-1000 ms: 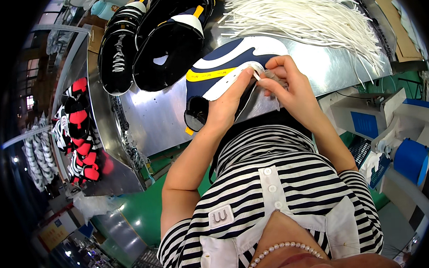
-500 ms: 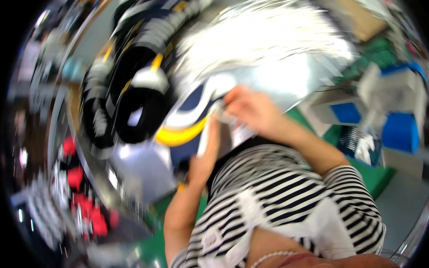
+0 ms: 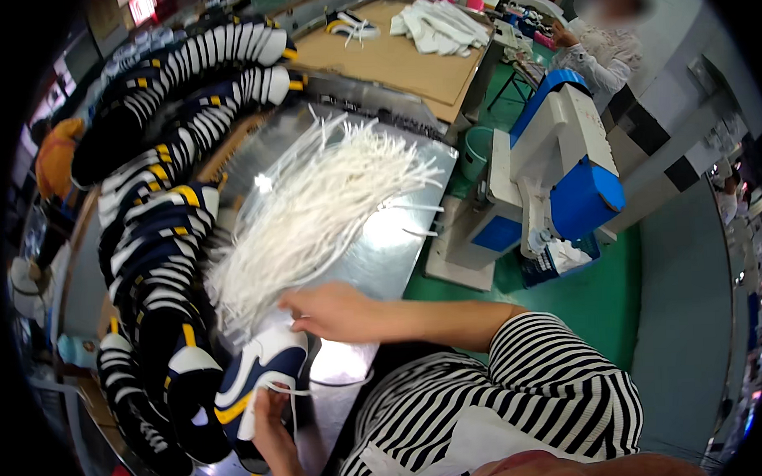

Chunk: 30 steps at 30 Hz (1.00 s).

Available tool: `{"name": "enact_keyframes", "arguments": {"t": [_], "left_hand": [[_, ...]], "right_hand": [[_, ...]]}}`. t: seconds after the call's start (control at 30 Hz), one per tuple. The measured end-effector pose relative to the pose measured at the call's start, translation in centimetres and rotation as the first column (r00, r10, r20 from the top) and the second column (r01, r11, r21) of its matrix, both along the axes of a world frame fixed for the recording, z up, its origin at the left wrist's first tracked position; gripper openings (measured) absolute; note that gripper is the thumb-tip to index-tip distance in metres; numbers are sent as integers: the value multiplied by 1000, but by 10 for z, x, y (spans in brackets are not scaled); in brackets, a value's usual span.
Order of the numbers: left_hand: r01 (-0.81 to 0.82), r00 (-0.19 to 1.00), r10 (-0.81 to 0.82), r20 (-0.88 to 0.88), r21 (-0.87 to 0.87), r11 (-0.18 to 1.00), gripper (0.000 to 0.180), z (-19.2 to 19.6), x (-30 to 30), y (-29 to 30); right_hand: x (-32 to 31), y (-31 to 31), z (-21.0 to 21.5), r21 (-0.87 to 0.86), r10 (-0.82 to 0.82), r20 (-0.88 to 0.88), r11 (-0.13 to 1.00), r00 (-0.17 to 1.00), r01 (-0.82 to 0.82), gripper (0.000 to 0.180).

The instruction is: The person takes a shoe from a stack, threads a white lace through the eyelets one at a time, and places the laced shoe back into a pile.

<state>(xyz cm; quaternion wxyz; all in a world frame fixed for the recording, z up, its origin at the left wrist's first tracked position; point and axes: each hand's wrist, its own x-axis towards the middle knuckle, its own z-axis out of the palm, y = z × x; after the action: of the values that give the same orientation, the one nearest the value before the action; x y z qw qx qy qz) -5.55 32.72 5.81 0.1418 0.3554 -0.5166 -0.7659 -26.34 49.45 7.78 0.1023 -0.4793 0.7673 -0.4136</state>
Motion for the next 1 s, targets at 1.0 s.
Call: {"name": "enact_keyframes", "arguments": {"t": [1.0], "left_hand": [[159,986,-58,155,-986,55,19,42,-1,26]], "right_hand": [[61,-23,-25,-246,351,642,936,682,-250,23]]}}
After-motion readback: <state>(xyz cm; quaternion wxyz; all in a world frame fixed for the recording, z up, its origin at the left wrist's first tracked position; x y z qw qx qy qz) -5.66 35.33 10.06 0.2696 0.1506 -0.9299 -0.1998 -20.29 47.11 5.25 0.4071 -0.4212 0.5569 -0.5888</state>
